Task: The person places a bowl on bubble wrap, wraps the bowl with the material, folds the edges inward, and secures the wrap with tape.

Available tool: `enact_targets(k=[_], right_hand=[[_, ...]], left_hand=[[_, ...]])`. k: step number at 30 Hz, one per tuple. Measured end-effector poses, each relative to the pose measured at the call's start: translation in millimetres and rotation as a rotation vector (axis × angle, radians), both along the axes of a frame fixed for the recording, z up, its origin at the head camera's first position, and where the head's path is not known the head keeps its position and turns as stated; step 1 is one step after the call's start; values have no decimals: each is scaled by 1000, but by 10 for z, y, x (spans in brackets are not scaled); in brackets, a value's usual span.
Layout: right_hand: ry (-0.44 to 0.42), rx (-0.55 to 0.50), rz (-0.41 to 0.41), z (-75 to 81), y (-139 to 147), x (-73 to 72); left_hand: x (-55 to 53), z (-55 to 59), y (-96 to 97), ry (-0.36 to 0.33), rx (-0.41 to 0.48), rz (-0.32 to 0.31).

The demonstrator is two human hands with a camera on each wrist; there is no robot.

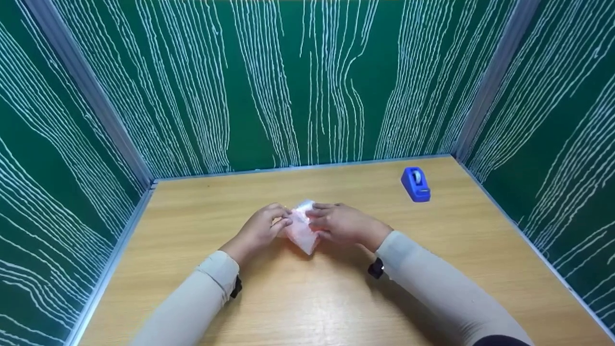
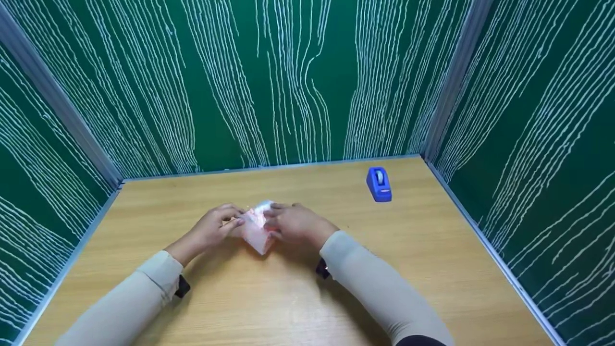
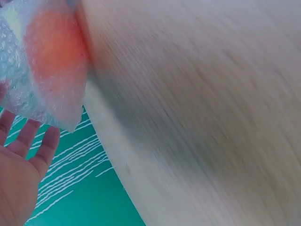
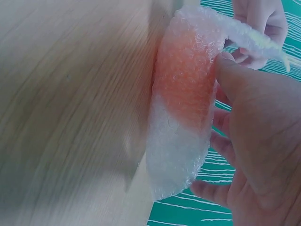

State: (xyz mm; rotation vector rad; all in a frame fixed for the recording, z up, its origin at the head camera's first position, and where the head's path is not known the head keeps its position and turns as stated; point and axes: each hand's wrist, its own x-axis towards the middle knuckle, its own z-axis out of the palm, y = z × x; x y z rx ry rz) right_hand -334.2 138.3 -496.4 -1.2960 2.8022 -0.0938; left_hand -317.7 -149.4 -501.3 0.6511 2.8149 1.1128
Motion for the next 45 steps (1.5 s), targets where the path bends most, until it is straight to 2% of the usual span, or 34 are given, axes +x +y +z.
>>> enact_targets(k=[7, 11, 18, 22, 29, 31, 38, 45], right_hand=[[35, -12, 35, 1, -10, 10], [50, -18, 24, -14, -12, 6], [46, -81, 49, -26, -24, -10], [16, -111, 26, -23, -13, 0], [8, -179, 16, 29, 19, 48], [12, -189, 36, 37, 25, 65], [83, -174, 192, 3, -3, 72], [89, -170, 200, -21, -24, 58]], left_hand=[[-143, -91, 56, -58, 132, 26], [-202, -136, 90, -83, 158, 52], [-222, -195, 127, -74, 176, 96], [-225, -231, 136, -48, 178, 111], [-247, -254, 151, -46, 150, 145], [-252, -261, 156, -41, 143, 150], [-262, -257, 155, -37, 134, 158], [-267, -253, 83, -84, 136, 175]])
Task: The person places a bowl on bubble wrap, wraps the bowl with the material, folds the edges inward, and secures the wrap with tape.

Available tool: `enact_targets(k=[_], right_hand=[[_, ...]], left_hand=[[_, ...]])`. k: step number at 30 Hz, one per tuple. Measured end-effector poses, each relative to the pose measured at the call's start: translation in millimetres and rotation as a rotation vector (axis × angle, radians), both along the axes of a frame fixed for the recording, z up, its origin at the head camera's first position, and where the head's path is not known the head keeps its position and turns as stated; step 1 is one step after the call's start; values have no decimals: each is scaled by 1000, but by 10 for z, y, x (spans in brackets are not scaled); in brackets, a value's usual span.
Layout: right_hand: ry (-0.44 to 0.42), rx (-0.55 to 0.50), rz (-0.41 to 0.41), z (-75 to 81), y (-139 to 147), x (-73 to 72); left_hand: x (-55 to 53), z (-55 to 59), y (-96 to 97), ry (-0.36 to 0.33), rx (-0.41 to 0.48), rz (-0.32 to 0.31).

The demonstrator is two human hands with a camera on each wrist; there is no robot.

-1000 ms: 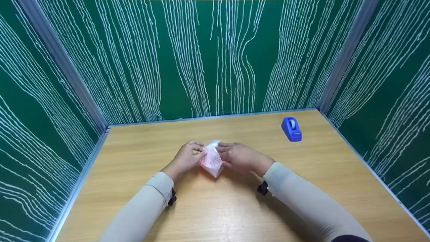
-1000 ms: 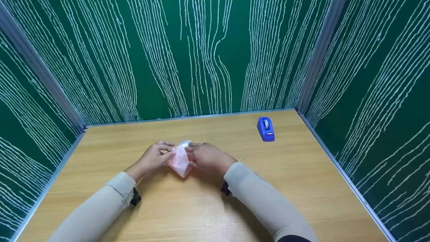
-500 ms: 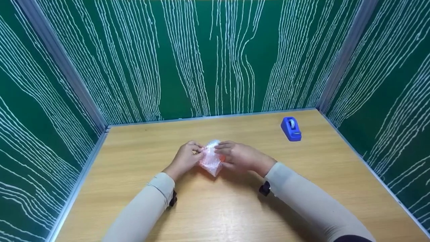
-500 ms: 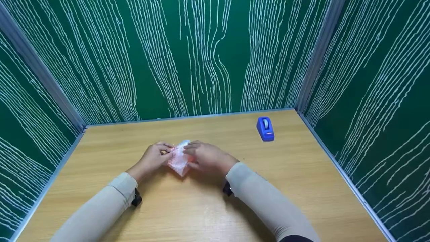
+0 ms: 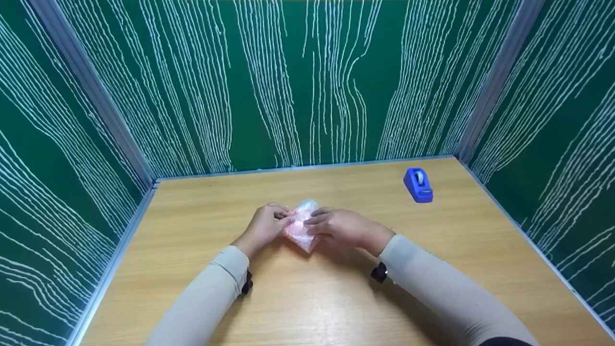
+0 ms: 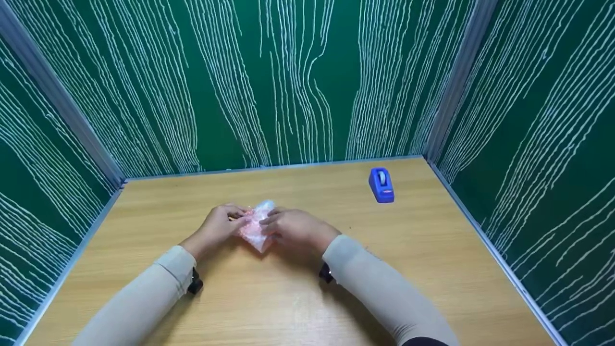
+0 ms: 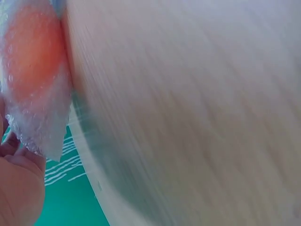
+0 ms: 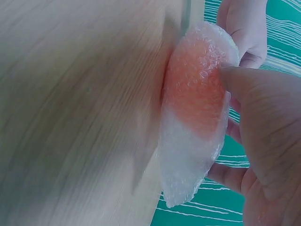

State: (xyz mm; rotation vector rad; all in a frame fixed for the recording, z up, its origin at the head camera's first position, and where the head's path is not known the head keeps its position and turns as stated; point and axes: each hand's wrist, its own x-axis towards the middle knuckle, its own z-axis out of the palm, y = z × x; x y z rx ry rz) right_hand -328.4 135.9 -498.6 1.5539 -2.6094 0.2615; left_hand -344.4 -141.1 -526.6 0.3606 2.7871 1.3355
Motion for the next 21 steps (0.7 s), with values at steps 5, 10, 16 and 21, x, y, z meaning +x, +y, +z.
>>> enact_targets(k=[5, 10, 16, 21], right_hand=[[-32, 25, -8, 14, 11, 6], [-50, 49, -11, 28, 8, 15], [-26, 45, 23, 48, -9, 19], [11, 29, 58, 32, -31, 1]], left_hand=[[-11, 5, -55, -55, 51, 35], [-27, 8, -92, -64, 53, 77], [57, 55, -73, 47, -87, 51], [194, 130, -72, 222, -284, -107]])
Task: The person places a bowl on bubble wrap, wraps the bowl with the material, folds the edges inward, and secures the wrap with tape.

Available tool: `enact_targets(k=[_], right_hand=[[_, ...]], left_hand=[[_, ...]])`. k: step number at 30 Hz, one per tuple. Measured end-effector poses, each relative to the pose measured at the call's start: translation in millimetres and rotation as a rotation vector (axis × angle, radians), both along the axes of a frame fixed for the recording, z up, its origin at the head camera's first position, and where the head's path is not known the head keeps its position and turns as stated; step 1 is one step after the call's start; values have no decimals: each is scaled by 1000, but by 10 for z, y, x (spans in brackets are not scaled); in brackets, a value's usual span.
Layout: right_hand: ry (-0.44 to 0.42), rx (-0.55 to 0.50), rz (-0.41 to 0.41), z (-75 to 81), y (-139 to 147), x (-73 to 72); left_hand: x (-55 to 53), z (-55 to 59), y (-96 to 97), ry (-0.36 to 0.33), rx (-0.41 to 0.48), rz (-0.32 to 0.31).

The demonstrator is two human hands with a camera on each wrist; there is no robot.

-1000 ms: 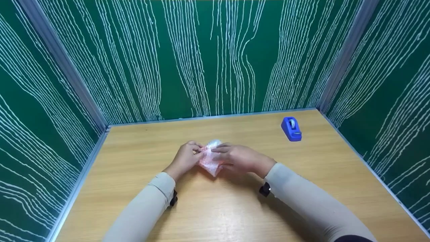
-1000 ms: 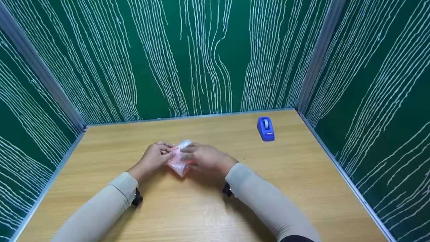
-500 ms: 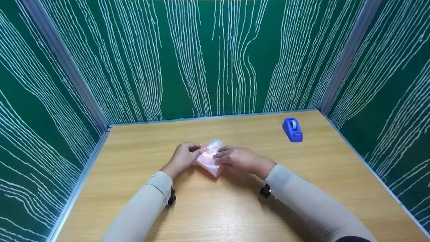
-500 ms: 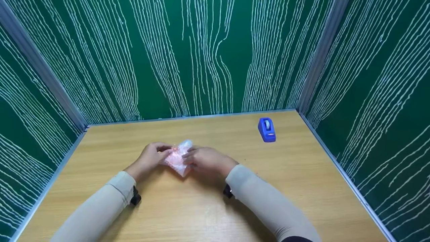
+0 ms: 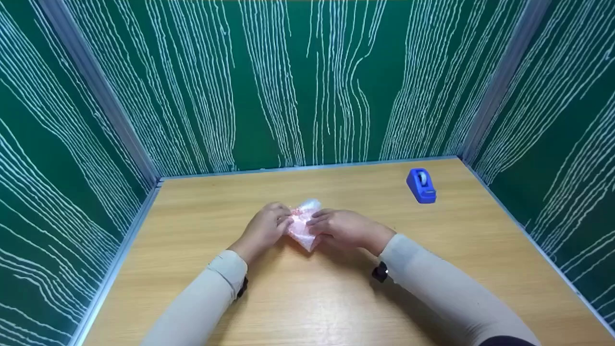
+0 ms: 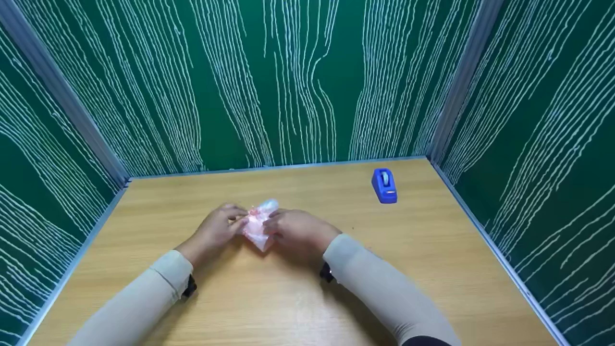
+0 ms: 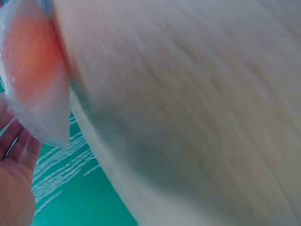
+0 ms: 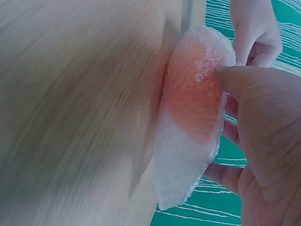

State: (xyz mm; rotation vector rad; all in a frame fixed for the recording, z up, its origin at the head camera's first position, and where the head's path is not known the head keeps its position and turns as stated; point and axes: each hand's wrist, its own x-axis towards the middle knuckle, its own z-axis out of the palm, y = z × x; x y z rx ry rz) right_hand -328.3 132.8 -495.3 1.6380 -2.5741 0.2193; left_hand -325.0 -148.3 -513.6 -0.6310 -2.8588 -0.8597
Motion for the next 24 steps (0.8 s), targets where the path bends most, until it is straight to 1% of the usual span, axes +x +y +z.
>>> enact_targets(k=[3, 7, 9, 11, 13, 16, 19, 21, 24], right_hand=[[-2, -7, 2, -18, -8, -18], [-15, -19, -6, -39, -9, -33], [-35, -32, -22, -46, -6, -38], [-74, -46, -51, -49, -1, -43], [-138, -67, -96, -43, 9, -42], [-261, -110, -203, -11, 41, -39], [-380, -191, -333, 22, 112, -82], [-423, -257, -413, 46, 186, -144], [-449, -336, -530, 90, 329, -261]], left_hand=[[68, 28, -11, 28, -99, -96], [142, 49, -21, 25, -222, -214], [170, 56, -17, 27, -260, -259], [192, 65, -8, 23, -277, -279], [207, 71, 1, 13, -284, -280], [219, 79, 11, -11, -285, -270], [216, 76, 12, -6, -295, -276], [212, 74, 13, 1, -296, -277], [213, 69, 15, 17, -288, -280]])
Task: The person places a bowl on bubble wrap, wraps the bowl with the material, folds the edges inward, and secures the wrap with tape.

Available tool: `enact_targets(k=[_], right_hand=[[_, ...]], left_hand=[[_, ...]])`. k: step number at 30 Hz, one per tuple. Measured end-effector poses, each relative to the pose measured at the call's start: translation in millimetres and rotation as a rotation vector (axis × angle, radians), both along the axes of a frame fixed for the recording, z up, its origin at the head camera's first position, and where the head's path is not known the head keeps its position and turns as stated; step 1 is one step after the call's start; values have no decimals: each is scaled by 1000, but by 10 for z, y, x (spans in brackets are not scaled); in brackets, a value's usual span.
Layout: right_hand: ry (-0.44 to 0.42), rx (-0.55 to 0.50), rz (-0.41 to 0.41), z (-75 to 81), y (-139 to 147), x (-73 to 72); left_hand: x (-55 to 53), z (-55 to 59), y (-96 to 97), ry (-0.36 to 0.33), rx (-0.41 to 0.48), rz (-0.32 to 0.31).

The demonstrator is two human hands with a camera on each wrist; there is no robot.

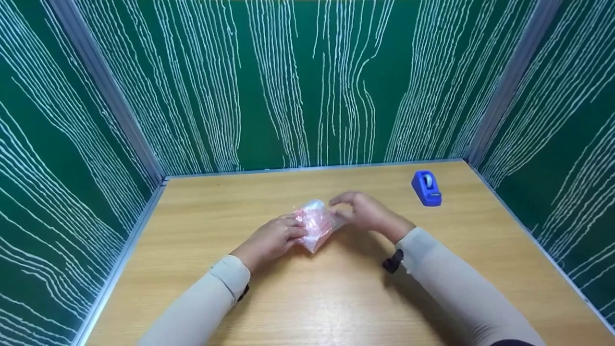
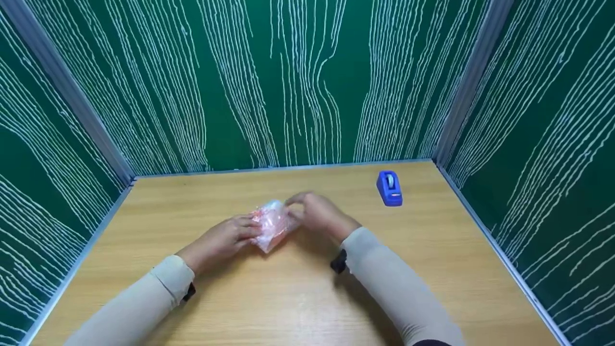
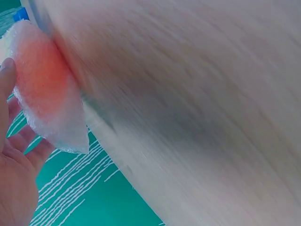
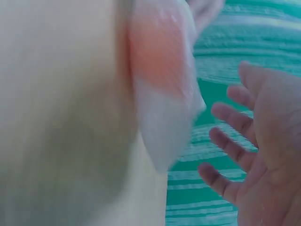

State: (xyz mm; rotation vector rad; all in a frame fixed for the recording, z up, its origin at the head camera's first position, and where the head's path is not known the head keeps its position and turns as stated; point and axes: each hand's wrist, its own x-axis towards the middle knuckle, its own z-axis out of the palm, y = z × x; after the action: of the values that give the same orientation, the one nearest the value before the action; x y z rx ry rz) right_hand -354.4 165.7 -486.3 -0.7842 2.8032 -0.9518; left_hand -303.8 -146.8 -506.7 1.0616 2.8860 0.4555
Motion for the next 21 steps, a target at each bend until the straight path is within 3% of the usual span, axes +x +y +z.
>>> enact_targets(k=[4, 11, 21], right_hand=[[-10, 6, -146, 76, 230, -160], [-74, -3, -316, 154, 832, -436], [-138, 36, -502, 227, 1673, -598]], left_hand=[[6, -15, -2, 17, 10, -2], [7, -28, 0, 21, 30, -6], [4, -32, -24, -4, 23, 23]])
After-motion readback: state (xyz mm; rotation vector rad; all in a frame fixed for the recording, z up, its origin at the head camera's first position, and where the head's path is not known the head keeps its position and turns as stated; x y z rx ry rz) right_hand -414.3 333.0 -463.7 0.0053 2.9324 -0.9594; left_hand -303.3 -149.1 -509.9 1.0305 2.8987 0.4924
